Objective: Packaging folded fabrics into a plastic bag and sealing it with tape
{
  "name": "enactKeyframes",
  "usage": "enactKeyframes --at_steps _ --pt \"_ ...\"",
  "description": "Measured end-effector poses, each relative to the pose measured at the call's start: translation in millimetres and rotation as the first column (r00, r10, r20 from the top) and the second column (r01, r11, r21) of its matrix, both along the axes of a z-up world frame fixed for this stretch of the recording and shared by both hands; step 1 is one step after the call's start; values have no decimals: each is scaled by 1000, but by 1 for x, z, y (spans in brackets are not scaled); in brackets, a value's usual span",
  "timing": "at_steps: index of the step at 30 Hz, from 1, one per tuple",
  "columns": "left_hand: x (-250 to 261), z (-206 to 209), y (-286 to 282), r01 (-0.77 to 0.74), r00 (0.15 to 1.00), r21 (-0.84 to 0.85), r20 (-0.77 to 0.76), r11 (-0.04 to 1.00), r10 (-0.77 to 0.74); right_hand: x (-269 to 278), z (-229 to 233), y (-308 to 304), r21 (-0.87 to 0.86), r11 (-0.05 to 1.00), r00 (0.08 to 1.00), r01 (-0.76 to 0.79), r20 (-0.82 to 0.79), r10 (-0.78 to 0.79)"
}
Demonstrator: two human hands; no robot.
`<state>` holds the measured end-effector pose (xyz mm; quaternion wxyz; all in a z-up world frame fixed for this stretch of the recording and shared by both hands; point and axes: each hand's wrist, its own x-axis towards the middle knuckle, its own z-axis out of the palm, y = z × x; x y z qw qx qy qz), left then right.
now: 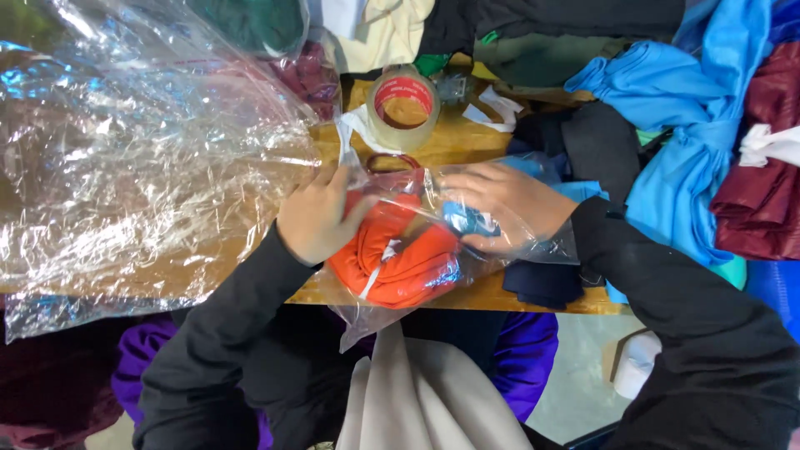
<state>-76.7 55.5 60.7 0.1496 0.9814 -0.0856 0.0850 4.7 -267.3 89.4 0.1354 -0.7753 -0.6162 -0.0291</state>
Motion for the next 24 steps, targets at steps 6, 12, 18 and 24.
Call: enactKeyframes --at_steps 6,12,18,24 --pt "-1 -27 10 -149 983 -169 -129 974 128 -2 -6 27 111 992 993 -59 -95 69" --pt "23 -41 5 33 999 -550 0 835 -40 2 -41 35 96 994 993 -59 -95 68" --pt "43 -24 2 149 988 -705 128 693 -81 14 -25 62 94 994 940 -56 -332 84" --pt "66 -14 -6 231 972 -774 217 590 -95 18 -40 52 -27 1000 852 -3 -523 -11"
